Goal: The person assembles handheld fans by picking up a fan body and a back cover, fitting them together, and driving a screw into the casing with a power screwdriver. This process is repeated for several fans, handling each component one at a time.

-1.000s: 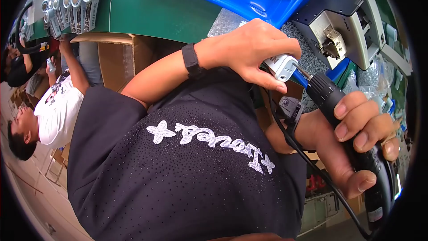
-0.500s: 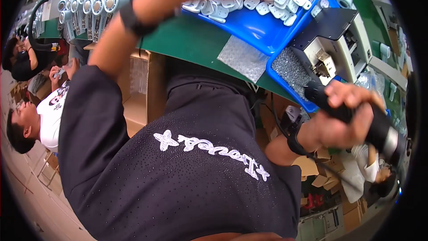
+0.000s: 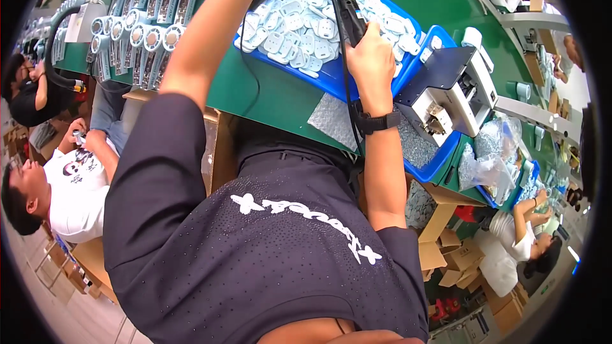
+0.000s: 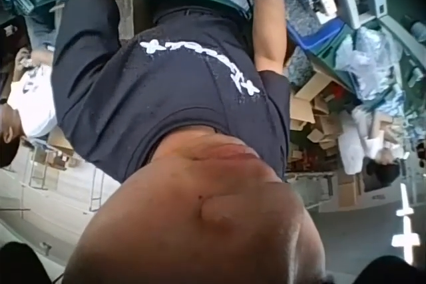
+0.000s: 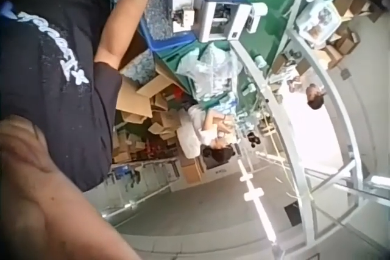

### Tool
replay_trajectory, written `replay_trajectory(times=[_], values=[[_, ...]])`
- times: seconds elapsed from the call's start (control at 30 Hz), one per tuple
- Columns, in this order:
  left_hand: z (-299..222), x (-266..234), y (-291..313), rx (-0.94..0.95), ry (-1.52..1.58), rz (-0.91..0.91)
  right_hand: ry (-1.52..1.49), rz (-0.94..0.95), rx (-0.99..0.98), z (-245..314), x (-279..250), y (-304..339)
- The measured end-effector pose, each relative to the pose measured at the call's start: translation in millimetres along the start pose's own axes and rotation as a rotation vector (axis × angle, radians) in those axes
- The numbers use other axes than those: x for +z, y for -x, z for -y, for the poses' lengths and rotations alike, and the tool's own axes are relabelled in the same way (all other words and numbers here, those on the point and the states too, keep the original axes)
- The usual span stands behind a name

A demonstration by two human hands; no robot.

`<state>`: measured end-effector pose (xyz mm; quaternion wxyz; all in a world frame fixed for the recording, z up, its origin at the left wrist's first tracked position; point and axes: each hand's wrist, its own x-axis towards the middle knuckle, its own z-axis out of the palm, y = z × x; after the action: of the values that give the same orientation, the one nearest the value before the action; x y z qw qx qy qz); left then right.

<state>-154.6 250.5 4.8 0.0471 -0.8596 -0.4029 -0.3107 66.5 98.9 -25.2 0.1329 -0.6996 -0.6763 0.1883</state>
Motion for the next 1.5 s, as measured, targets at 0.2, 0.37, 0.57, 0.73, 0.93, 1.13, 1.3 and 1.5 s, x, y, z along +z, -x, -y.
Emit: replay_trajectory(times=[0.2, 0.37, 0.57, 0.73, 0.93, 1.13, 1.3, 1.5], values=[[-87.7, -121.6, 163.2, -0.644, -0.073, -0.482, -0.089, 0.026, -0.080, 1.9, -15.1, 8.0], [-135.9, -140.7, 300.7, -1.024, -1.025, 0.064, -0.513, 0.192, -0.167, -0.6, -52.8, 26.2], [-131.3, -182.7, 324.3, -1.080, -0.176, -0.099, -0.804, 0.429, -0.186, -5.0, -87.3, 45.0], [-178.3, -177.9, 238.8, -0.875, 0.658, -0.503, -0.988, 0.513, -0.174, -17.5, -102.4, 72.7], [-221.2, -106.0, 164.8, -0.669, 1.349, -0.030, -1.236, 0.459, -0.099, -20.1, -118.1, 110.0], [-259.0, -47.8, 118.2, -0.313, 1.206, 0.264, -1.100, 0.188, 0.045, -46.7, -97.7, 141.2], [-278.1, -13.3, 113.9, -0.155, 1.099, 0.241, -0.939, -0.057, -0.028, -75.6, -79.4, 150.7], [-272.5, 15.1, 128.6, -0.194, 1.144, 0.155, -1.197, -0.513, -0.499, -83.0, -115.8, 119.8]])
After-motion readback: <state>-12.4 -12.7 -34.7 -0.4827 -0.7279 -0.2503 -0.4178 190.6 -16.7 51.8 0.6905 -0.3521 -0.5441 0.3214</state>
